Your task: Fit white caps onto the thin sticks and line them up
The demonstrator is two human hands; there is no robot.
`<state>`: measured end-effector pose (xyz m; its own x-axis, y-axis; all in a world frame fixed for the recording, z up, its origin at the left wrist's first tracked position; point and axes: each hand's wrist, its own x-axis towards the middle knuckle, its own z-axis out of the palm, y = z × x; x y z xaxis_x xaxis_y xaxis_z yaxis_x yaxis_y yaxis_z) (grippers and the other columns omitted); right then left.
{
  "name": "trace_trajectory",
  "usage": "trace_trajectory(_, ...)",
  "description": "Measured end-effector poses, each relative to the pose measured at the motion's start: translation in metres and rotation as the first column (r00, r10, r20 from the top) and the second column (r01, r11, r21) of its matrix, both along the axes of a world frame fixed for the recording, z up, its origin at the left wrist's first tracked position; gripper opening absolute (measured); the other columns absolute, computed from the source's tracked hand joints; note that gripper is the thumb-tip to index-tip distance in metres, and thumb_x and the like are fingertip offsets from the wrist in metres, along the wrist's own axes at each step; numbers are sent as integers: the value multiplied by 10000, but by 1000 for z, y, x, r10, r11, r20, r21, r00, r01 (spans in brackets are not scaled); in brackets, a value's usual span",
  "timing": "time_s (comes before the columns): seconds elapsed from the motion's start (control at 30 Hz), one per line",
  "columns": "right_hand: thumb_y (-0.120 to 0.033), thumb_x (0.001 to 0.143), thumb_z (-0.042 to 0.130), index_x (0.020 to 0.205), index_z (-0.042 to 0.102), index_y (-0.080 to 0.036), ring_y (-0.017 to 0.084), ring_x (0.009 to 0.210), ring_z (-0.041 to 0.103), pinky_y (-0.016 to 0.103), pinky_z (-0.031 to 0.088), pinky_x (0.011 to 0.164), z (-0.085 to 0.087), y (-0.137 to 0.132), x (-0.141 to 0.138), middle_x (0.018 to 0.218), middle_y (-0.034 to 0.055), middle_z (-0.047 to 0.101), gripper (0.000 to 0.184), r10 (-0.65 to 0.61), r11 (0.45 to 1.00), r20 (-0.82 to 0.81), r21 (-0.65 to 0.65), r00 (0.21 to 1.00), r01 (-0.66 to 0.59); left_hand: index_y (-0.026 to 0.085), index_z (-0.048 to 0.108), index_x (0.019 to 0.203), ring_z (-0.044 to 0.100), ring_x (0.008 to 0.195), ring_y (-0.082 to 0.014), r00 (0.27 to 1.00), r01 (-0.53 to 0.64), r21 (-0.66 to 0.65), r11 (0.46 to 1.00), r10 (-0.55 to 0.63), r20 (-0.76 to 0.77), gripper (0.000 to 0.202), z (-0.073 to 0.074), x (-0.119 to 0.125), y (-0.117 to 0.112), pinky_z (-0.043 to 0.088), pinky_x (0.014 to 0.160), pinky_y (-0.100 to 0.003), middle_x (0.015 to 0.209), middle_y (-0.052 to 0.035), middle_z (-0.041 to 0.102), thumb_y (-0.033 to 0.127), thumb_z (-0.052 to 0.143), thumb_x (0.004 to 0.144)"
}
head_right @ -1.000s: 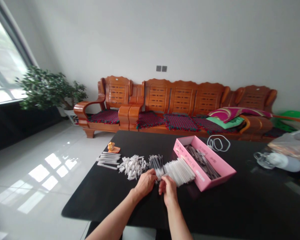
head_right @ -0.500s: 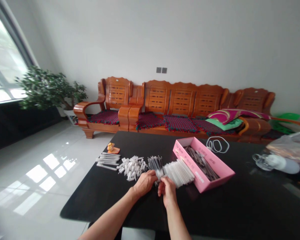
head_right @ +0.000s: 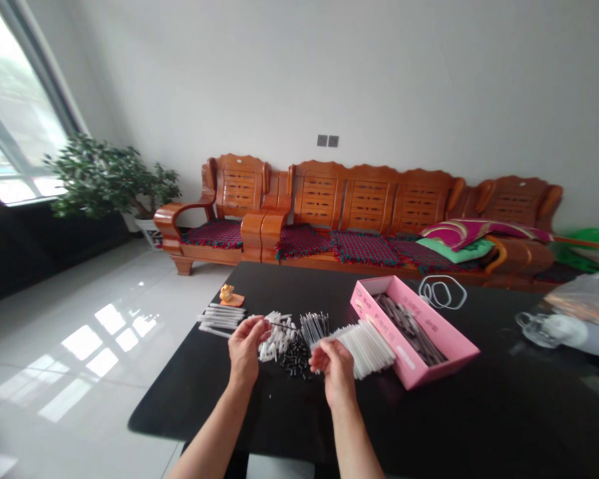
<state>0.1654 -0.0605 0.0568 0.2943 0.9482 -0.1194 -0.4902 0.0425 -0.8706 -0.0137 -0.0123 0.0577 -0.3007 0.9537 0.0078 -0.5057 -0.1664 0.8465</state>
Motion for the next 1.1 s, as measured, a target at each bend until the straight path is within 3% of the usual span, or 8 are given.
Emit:
trace_trajectory(0.1, -333, 618, 781, 736, 622, -159, 181, 489, 645, 250, 493, 420, 13, 0, -11, 574, 31, 685, 263, -56, 998, -28, 36, 998, 57, 109, 668, 884, 696, 685, -160, 962, 10, -108, 994, 19, 272, 293, 0, -15, -1, 561, 633, -233, 782, -75, 716, 215, 792, 642)
trace_trajectory(0.2, -322, 633, 782, 755, 637, -149, 185, 523, 668, 249, 519, 447, 19, 2, -21, 608, 41, 703, 256, -122, 990, -34, 69, 992, 124, 113, 666, 860, 702, 671, -157, 930, 19, -143, 990, 35, 366, 211, 0, -19, -5, 565, 617, -220, 762, -77, 717, 133, 756, 670)
trace_trajectory(0.37, -317, 648, 779, 770, 650, -141, 191, 537, 683, 258, 541, 463, 22, 6, -30, 625, 41, 711, 250, -187, 979, -10, 84, 982, 187, 125, 657, 850, 705, 681, -156, 922, 52, -155, 986, 13, 388, 168, 1, -13, -12, 569, 629, -221, 769, -62, 717, 110, 730, 700)
trace_trajectory(0.73, -338, 649, 788, 766, 649, -136, 191, 554, 690, 257, 558, 482, 22, 5, -34, 633, 46, 714, 272, -156, 984, -10, 81, 988, 156, 115, 658, 847, 700, 660, -150, 917, 77, -150, 986, -12, 398, 235, 6, -1, -17, 567, 620, -216, 748, -66, 711, 138, 778, 646)
trace_trajectory(0.93, -326, 653, 781, 776, 640, -137, 190, 549, 688, 256, 557, 485, 19, 7, -36, 637, 48, 715, 265, -159, 985, -6, 73, 987, 159, 115, 685, 839, 698, 706, -169, 959, 109, -89, 990, -81, 271, 295, 2, 10, -23, 563, 668, -250, 766, -64, 711, 259, 815, 616)
trace_trajectory(1.03, -308, 657, 768, 772, 636, -140, 186, 527, 678, 253, 545, 467, 19, 7, -38, 623, 45, 711, 242, -140, 989, 0, 50, 990, 140, 110, 720, 886, 690, 726, -195, 985, 168, -46, 985, -166, 46, 313, -2, 18, -29, 557, 677, -283, 784, -83, 720, 356, 751, 697)
trace_trajectory(1.1, -303, 661, 760, 770, 639, -142, 181, 501, 666, 243, 527, 441, 18, 8, -40, 605, 39, 705, 230, -105, 994, 25, 25, 994, 105, 123, 738, 914, 680, 714, -204, 960, 195, -11, 981, -193, -202, 308, -2, 23, -34, 547, 665, -292, 784, -86, 724, 388, 673, 770)
